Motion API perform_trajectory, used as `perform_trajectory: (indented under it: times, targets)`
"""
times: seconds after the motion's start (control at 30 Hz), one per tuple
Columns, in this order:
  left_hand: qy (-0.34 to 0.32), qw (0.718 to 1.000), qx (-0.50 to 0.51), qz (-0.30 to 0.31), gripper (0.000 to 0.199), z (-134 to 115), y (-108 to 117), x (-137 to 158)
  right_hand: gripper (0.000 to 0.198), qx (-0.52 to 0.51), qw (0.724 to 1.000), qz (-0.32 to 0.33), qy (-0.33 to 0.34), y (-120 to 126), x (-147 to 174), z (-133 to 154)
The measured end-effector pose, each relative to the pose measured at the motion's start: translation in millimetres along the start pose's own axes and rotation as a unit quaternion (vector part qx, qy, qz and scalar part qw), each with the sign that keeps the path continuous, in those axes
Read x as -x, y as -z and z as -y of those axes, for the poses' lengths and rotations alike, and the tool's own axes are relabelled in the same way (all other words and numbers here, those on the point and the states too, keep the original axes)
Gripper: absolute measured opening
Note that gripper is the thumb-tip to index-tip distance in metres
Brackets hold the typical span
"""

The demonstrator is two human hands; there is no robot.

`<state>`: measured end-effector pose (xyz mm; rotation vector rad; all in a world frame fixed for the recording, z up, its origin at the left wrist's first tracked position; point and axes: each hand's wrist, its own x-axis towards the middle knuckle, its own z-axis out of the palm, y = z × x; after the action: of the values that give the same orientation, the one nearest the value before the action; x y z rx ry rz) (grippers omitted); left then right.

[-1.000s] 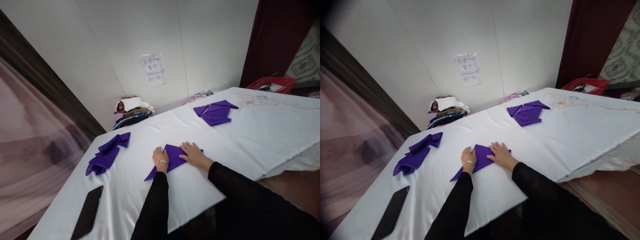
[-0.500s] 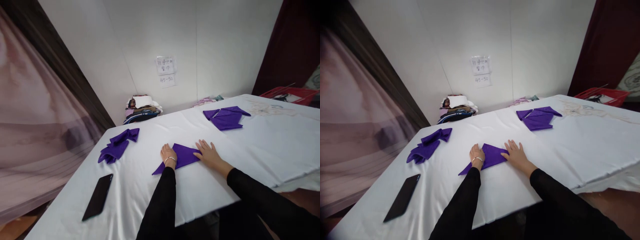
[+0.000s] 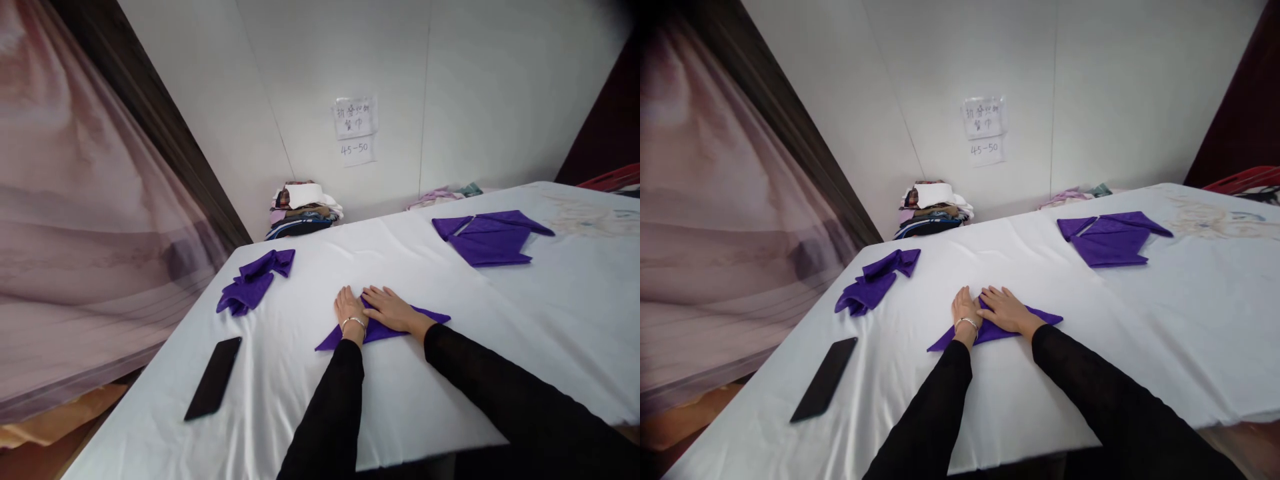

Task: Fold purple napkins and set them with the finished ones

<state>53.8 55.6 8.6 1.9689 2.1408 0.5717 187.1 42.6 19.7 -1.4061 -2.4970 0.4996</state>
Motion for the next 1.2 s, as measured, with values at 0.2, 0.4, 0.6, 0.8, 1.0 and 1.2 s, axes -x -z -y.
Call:
perform_trajectory:
  times: [0.2,0.4,0.6,0.8,1.0,1.2]
  targets:
    - [-0.023,0.999,-0.013,0.024,0.048,11,5,6,0.070,0.055,0.998,-0.014,0.010,-8,0,-12]
    - [-0.023,0.998,-0.064,0.010,0.051,39,18,22,0.072,0.074,0.997,-0.012,0.017,-13,0,-16]
    - [0.007,0.995,-0.094,0.022,0.050,69,37,35,0.072,0.084,0.996,-0.005,0.013,-15,-1,-17]
    - [0.042,0.992,-0.111,0.034,0.046,103,58,51,0.074,0.079,0.997,-0.002,0.014,-12,0,-15]
    - [0.108,0.987,-0.118,0.001,0.046,106,79,50,0.074,0.073,0.997,-0.017,0.023,-12,0,-14]
    - [-0.104,0.991,-0.088,0.006,0.053,32,51,46,0.068,0.087,0.996,-0.017,0.020,-13,0,-13]
